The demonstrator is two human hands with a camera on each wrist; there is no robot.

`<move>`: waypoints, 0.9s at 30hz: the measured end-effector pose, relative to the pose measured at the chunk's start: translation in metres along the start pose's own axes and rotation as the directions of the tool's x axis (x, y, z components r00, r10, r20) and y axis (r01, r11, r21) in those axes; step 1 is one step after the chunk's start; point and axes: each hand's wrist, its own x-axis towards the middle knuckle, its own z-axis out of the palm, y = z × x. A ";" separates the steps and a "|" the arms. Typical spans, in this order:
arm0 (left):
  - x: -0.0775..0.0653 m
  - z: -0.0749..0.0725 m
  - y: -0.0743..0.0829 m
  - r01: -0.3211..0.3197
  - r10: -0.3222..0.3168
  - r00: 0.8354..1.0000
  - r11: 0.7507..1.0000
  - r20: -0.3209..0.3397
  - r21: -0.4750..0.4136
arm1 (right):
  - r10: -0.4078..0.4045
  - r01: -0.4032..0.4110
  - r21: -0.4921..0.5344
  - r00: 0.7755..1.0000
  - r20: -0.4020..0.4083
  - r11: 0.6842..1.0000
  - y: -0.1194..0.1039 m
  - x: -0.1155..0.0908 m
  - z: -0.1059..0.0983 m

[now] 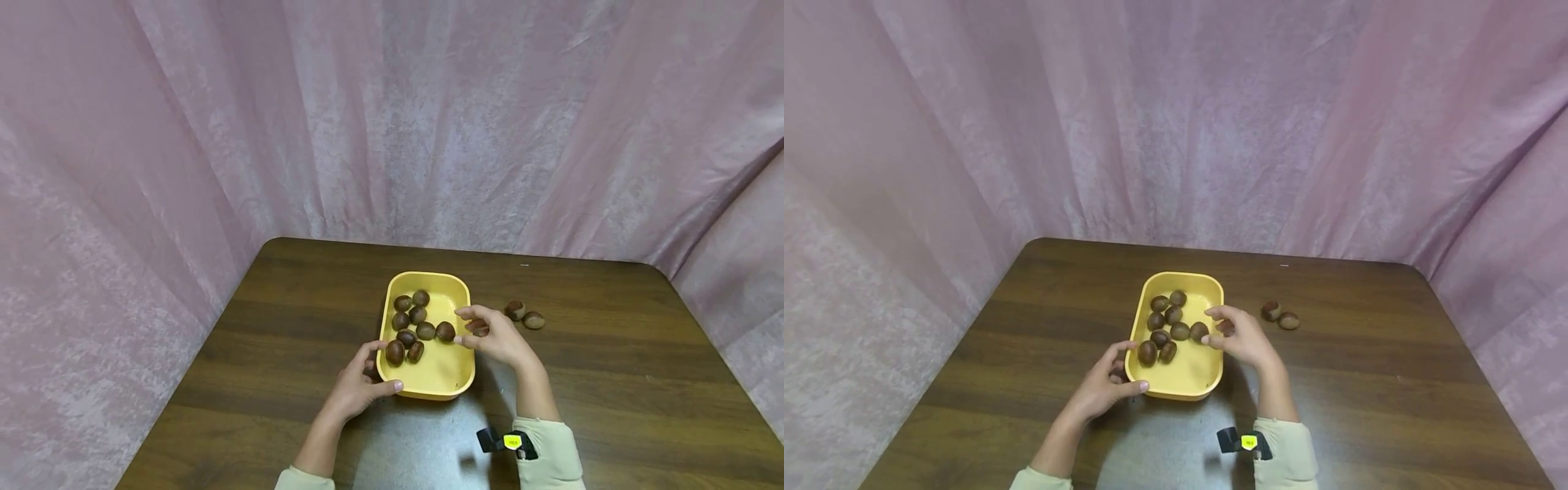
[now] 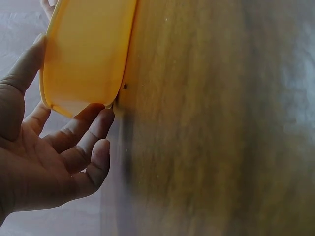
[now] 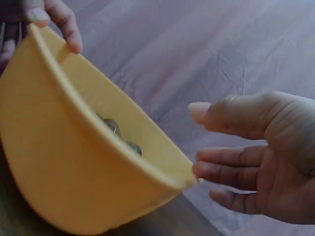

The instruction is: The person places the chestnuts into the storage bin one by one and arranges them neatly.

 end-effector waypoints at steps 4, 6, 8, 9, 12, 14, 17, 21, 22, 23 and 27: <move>0.001 -0.001 0.001 -0.005 0.005 1.000 1.000 -0.007 0.017 | 0.001 0.002 0.029 0.995 -0.103 1.000 0.007 -0.005 0.001; 0.002 -0.001 0.001 -0.008 0.009 1.000 1.000 -0.009 0.023 | 0.007 -0.001 0.041 0.989 -0.150 0.999 0.010 -0.007 0.000; 0.002 -0.001 0.002 -0.008 0.008 1.000 1.000 -0.007 0.021 | 0.016 -0.008 0.044 0.982 -0.188 0.999 0.013 -0.009 -0.001; 0.002 -0.001 0.002 -0.006 0.006 1.000 1.000 -0.006 0.020 | 0.023 -0.013 0.051 0.979 -0.201 0.999 0.013 -0.010 -0.002; 0.002 -0.001 0.002 -0.001 0.001 1.000 1.000 -0.004 0.022 | 0.044 -0.030 0.059 0.970 -0.239 0.998 0.016 -0.015 -0.004; 0.001 0.000 0.002 0.001 -0.001 1.000 1.000 -0.004 0.026 | 0.056 -0.039 0.071 0.964 -0.261 0.997 0.018 -0.018 -0.006; 0.001 0.000 0.002 0.002 -0.002 1.000 1.000 -0.007 0.030 | 0.073 -0.051 0.083 0.955 -0.288 0.995 0.023 -0.023 -0.009; 0.000 0.000 0.003 -0.001 0.001 1.000 1.000 -0.011 0.031 | 0.091 -0.065 0.095 0.947 -0.308 0.993 0.030 -0.028 -0.012; -0.001 0.000 0.003 -0.002 0.002 1.000 1.000 -0.011 0.030 | 0.096 -0.066 0.104 0.945 -0.313 0.992 0.031 -0.029 -0.013; -0.001 0.000 0.003 -0.003 0.003 1.000 1.000 -0.011 0.029 | 0.099 -0.066 0.112 0.942 -0.320 0.991 0.033 -0.030 -0.014; -0.002 0.000 0.003 -0.010 0.010 1.000 1.000 -0.010 0.026 | 0.104 -0.056 0.143 0.929 -0.355 0.988 0.039 -0.034 -0.016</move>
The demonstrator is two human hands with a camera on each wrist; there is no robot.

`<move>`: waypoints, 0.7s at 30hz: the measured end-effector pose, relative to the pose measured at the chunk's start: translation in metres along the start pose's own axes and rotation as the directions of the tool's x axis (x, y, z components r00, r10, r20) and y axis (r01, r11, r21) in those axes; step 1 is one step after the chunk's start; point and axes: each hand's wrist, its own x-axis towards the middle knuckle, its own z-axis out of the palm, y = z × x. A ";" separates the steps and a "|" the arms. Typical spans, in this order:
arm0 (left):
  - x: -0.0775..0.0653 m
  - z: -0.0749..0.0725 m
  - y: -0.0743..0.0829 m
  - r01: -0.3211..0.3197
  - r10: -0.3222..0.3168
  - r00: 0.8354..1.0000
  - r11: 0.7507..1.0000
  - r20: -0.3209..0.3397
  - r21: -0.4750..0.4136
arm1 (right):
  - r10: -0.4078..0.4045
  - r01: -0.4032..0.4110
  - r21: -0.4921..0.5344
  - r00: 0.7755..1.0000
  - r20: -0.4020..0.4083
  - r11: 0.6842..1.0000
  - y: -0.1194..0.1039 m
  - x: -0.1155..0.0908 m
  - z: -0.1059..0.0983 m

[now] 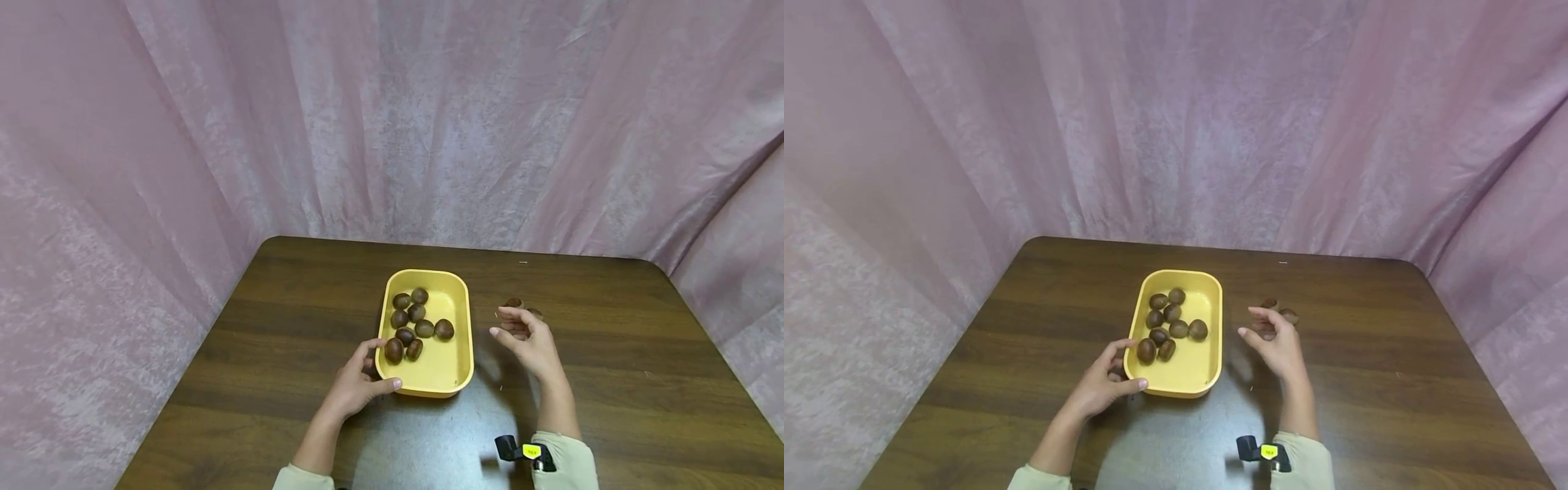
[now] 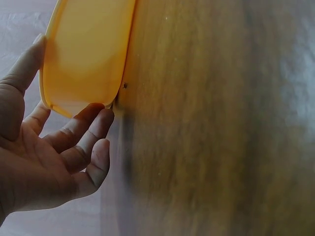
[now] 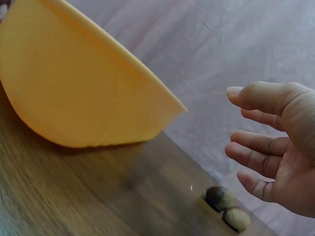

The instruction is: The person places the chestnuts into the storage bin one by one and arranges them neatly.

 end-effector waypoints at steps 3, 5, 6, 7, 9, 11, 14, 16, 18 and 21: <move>0.000 0.000 0.000 -0.004 0.004 1.000 1.000 0.001 0.001 | 0.014 -0.014 0.011 0.999 -0.032 1.000 0.004 -0.002 -0.003; 0.000 0.000 0.000 0.001 -0.001 1.000 1.000 0.001 0.002 | 0.035 -0.034 0.014 0.998 -0.055 0.999 0.007 -0.003 -0.006; 0.000 0.000 0.000 0.003 -0.003 1.000 1.000 0.002 0.001 | 0.044 -0.043 0.011 0.997 -0.068 0.999 0.009 -0.003 -0.007; 0.000 0.000 -0.001 0.004 -0.004 1.000 1.000 0.004 0.002 | 0.051 -0.050 0.011 0.995 -0.081 0.999 0.011 -0.004 -0.009; 0.000 0.000 -0.001 0.007 -0.007 1.000 1.000 0.004 0.004 | 0.061 -0.060 0.013 0.992 -0.108 0.998 0.014 -0.004 -0.013; -0.001 0.000 0.000 0.005 -0.005 1.000 1.000 0.003 0.004 | 0.061 -0.059 0.017 0.989 -0.136 0.998 0.018 -0.005 -0.016; -0.001 0.000 0.001 0.001 -0.001 1.000 1.000 0.001 0.002 | 0.062 -0.057 0.027 0.982 -0.180 0.998 0.024 -0.006 -0.022; -0.001 0.000 0.001 0.000 0.000 1.000 1.000 0.000 0.001 | 0.073 -0.071 0.019 0.975 -0.211 0.997 0.028 -0.006 -0.025; -0.001 0.000 0.001 0.003 -0.003 1.000 1.000 0.000 0.003 | 0.095 -0.097 0.004 0.965 -0.243 0.995 0.031 -0.006 -0.028; -0.001 0.001 0.001 0.010 -0.010 1.000 1.000 -0.001 0.006 | 0.130 -0.138 -0.008 0.951 -0.282 0.990 0.035 -0.005 -0.032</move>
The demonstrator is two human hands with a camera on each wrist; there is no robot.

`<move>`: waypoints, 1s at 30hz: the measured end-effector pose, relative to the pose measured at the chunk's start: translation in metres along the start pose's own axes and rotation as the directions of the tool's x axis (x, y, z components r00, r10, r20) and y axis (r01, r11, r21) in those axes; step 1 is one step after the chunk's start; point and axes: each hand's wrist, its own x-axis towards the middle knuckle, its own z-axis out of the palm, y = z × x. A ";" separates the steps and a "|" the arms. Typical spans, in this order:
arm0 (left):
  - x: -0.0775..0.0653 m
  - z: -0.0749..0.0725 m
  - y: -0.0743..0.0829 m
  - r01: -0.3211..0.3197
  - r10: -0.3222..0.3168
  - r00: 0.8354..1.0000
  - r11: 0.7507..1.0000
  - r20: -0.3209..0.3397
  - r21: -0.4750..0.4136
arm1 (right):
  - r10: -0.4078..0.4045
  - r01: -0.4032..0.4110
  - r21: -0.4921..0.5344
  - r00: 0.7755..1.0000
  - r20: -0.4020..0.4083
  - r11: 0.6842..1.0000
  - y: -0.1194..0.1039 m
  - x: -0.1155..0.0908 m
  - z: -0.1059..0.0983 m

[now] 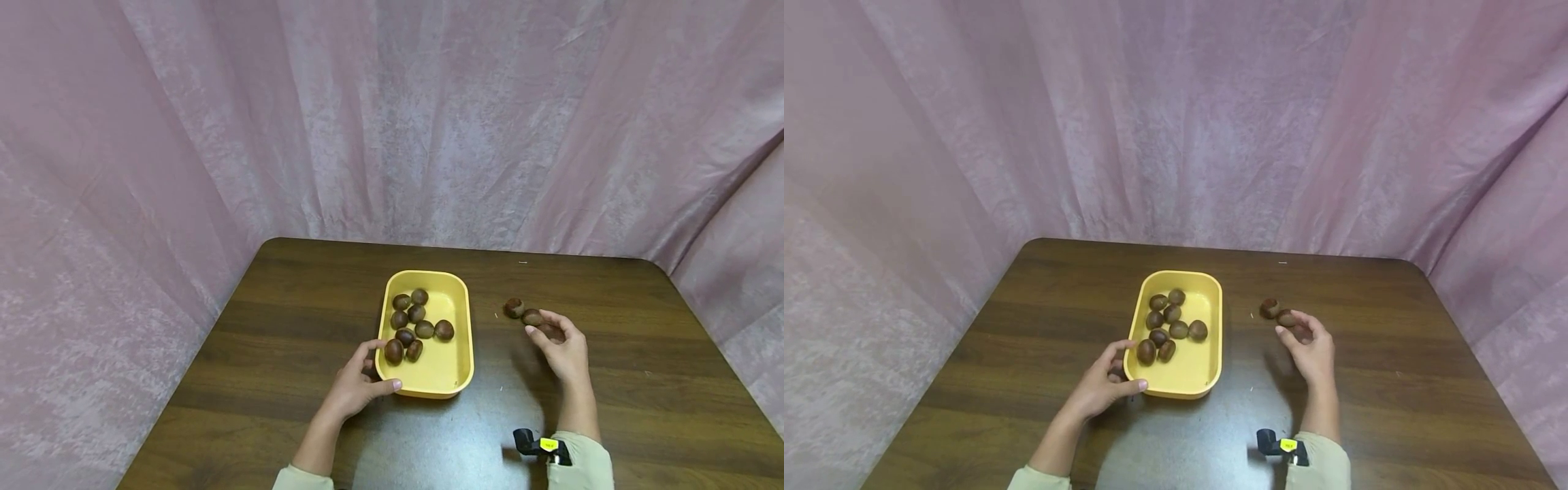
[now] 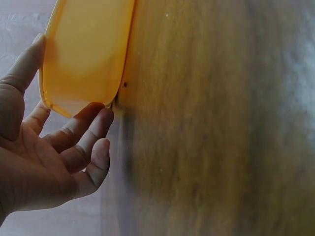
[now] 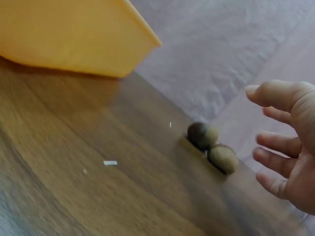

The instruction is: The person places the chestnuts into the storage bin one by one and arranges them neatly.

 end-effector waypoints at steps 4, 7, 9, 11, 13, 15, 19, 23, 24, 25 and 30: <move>0.001 0.000 -0.001 0.001 -0.001 1.000 1.000 0.000 0.002 | 0.034 -0.033 0.031 0.999 -0.026 0.999 0.006 0.005 -0.002; 0.001 0.000 -0.002 0.000 0.000 1.000 1.000 0.000 0.001 | 0.061 -0.058 0.073 0.998 -0.036 0.996 0.011 0.010 0.000; 0.001 0.000 -0.001 0.004 -0.004 1.000 1.000 0.002 -0.006 | 0.082 -0.077 0.094 0.996 -0.044 0.993 0.015 0.015 0.002; 0.001 0.000 -0.001 0.005 -0.005 1.000 1.000 0.007 -0.010 | 0.103 -0.097 0.108 0.994 -0.046 0.989 0.019 0.020 0.005; 0.001 0.000 -0.001 0.005 -0.004 1.000 1.000 0.013 -0.013 | 0.114 -0.109 0.098 0.992 -0.045 0.989 0.023 0.024 0.007; 0.001 0.000 -0.001 0.005 -0.004 1.000 1.000 0.017 -0.015 | 0.128 -0.125 0.073 0.991 -0.042 0.990 0.028 0.027 0.009; 0.001 0.000 -0.002 0.007 -0.006 1.000 1.000 0.025 -0.030 | 0.128 -0.129 -0.028 0.990 -0.053 0.991 0.035 0.030 0.011; 0.000 0.000 -0.002 0.006 -0.005 1.000 0.999 0.030 -0.049 | 0.103 -0.112 -0.106 0.991 -0.087 0.988 0.040 0.033 0.015; 0.000 0.000 -0.001 0.005 -0.004 1.000 0.999 0.029 -0.050 | 0.098 -0.109 -0.120 0.991 -0.095 0.987 0.040 0.034 0.016; 0.001 0.000 -0.001 0.005 -0.003 1.000 0.999 0.027 -0.048 | 0.093 -0.106 -0.136 0.990 -0.102 0.985 0.041 0.035 0.017; 0.002 0.000 -0.001 0.007 -0.007 1.000 1.000 0.013 -0.020 | 0.074 -0.100 -0.214 0.989 -0.126 0.972 0.043 0.040 0.023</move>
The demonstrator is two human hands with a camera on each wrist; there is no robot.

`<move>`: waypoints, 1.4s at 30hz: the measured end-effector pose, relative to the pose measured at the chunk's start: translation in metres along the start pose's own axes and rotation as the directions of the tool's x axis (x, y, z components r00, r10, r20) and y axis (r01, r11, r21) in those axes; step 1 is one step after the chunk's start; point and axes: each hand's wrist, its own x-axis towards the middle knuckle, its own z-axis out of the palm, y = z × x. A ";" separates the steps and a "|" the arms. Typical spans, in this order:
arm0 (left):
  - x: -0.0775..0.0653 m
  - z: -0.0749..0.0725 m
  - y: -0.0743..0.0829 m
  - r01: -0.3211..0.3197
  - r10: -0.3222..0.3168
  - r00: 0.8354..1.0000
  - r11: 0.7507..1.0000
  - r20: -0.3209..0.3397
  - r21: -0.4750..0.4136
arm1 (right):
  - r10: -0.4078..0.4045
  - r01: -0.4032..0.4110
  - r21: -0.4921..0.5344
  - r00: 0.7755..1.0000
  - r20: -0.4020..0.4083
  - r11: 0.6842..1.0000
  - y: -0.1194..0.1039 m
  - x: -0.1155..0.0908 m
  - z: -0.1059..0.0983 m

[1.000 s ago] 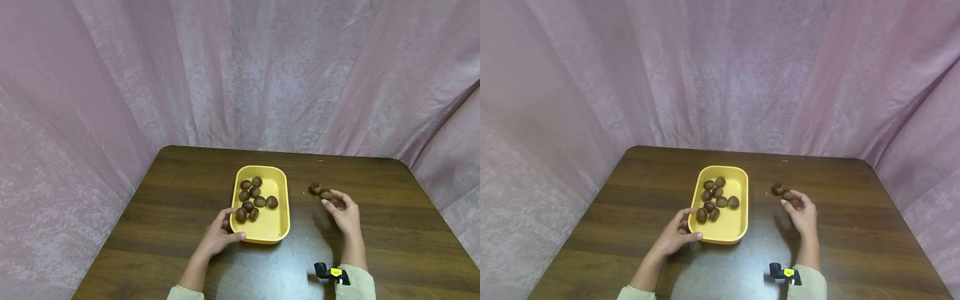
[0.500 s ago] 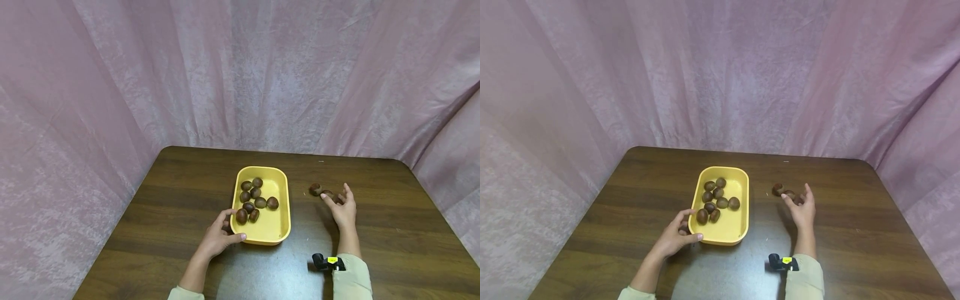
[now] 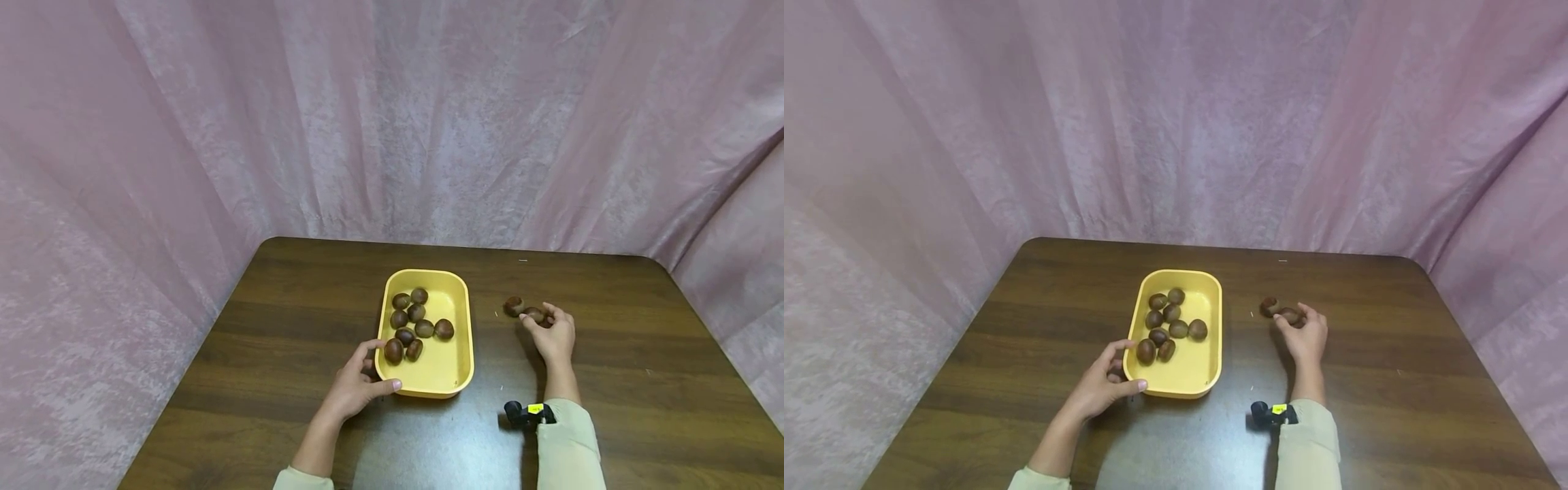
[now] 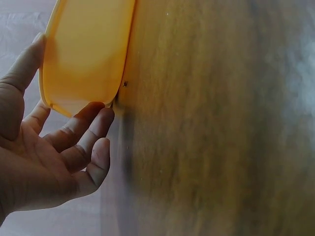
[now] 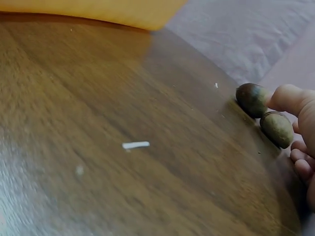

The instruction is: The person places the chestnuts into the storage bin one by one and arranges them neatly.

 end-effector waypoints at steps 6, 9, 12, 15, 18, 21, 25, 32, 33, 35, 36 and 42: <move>-0.001 0.000 0.001 0.005 -0.005 1.000 1.000 -0.006 0.010 | -0.004 0.003 -0.090 1.000 -0.008 0.996 -0.001 0.000 0.003; -0.001 0.000 0.001 0.007 -0.007 1.000 1.000 -0.008 0.013 | 0.004 -0.006 -0.117 1.000 -0.014 0.993 -0.002 -0.001 0.004; -0.001 0.000 0.002 0.009 -0.009 1.000 1.000 -0.005 0.007 | -0.003 0.000 -0.132 1.000 -0.022 0.991 -0.002 -0.001 0.003; -0.001 0.000 0.001 0.010 -0.010 1.000 1.000 0.003 0.002 | -0.026 0.023 -0.135 0.999 -0.020 0.991 -0.001 -0.003 0.002; -0.002 0.000 0.001 0.011 -0.010 1.000 1.000 0.009 -0.005 | -0.045 0.043 -0.119 0.999 -0.013 0.992 -0.002 -0.006 0.000; -0.001 0.000 0.000 0.005 -0.005 1.000 1.000 0.011 -0.003 | -0.029 0.027 -0.092 0.999 -0.019 0.995 -0.007 -0.011 -0.004; 0.000 0.000 0.000 0.002 -0.001 1.000 1.000 0.015 -0.012 | 0.016 -0.016 -0.053 1.000 -0.009 0.998 -0.015 -0.018 -0.009; -0.001 -0.001 0.001 0.003 -0.003 1.000 1.000 0.017 -0.006 | 0.047 -0.046 -0.017 0.995 0.092 0.999 -0.028 -0.029 -0.017; -0.002 -0.001 0.001 0.003 -0.003 1.000 1.000 0.017 -0.005 | 0.045 -0.044 -0.011 0.993 0.107 0.999 -0.030 -0.030 -0.018; -0.002 -0.001 0.001 0.003 -0.003 1.000 1.000 0.019 -0.006 | 0.040 -0.042 0.013 0.990 0.139 0.999 -0.035 -0.032 -0.019; -0.002 -0.001 0.001 0.005 -0.005 1.000 1.000 0.019 -0.009 | 0.037 -0.042 0.028 0.987 0.155 0.999 -0.037 -0.033 -0.020; -0.001 -0.001 0.001 0.002 -0.001 1.000 1.000 0.013 -0.013 | 0.022 -0.052 0.165 0.983 0.183 0.985 -0.054 -0.033 -0.021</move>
